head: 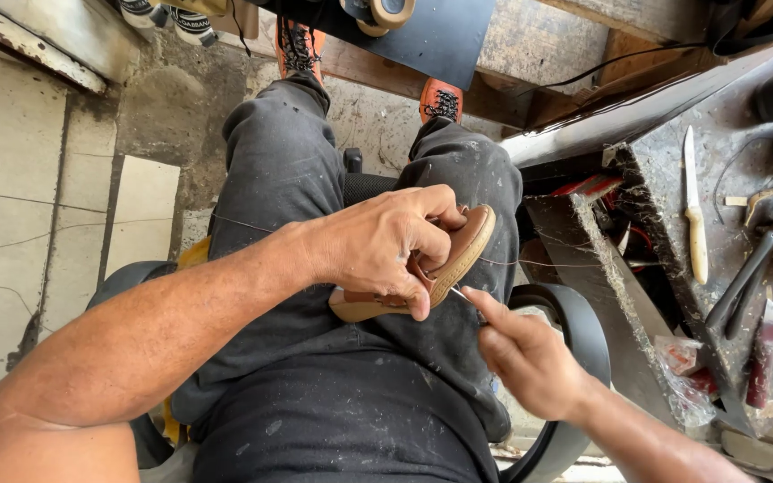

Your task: Hand-stitching the sole of a leather sandal using an awl and thread

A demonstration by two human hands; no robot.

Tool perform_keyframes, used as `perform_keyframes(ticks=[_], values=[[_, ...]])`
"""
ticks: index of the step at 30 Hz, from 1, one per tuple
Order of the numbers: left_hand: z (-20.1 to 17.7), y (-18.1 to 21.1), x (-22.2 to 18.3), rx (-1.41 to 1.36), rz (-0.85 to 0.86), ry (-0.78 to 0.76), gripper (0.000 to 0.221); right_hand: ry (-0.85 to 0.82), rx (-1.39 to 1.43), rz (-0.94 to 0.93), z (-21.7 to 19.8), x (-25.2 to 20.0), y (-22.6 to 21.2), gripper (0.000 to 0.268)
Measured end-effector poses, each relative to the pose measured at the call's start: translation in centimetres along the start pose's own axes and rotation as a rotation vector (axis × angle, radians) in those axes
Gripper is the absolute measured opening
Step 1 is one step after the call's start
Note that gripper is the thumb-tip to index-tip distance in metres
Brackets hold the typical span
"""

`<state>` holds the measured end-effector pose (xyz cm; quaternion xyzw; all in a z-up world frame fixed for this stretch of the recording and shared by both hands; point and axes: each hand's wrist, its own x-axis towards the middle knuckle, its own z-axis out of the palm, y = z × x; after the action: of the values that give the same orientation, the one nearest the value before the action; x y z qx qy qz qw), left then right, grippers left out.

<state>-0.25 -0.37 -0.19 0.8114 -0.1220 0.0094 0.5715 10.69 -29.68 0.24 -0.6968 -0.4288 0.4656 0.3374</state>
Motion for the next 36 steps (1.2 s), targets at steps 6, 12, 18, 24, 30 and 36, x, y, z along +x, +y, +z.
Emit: perform_keyframes(ticks=[6, 12, 18, 24, 30, 36], values=[[0.4, -0.5, 0.1, 0.072, 0.070, 0.042, 0.050, 0.015, -0.006, -0.005, 0.3, 1.1, -0.8, 0.052], [2.0, 1.4, -0.3, 0.180, 0.102, 0.200, 0.061, 0.260, -0.417, 0.052, 1.2, 2.0, -4.0, 0.032], [2.7, 2.6, -4.5, 0.340, -0.212, 0.357, 0.125, 0.541, -0.243, -0.029, -0.1, 2.8, -2.3, 0.012], [0.1, 2.5, -14.0, 0.528, -0.678, 0.361, 0.027, 0.567, -0.020, -0.044, -1.6, 2.7, -0.7, 0.017], [-4.4, 6.1, -24.2, 0.308, -0.459, 0.846, 0.006, 0.579, 0.035, -0.101, -1.4, 2.4, -1.0, 0.018], [-1.8, 8.7, -19.2, -0.831, 0.320, 0.737, 0.015, 0.561, 0.086, -0.147, -1.6, 2.9, 0.5, 0.017]])
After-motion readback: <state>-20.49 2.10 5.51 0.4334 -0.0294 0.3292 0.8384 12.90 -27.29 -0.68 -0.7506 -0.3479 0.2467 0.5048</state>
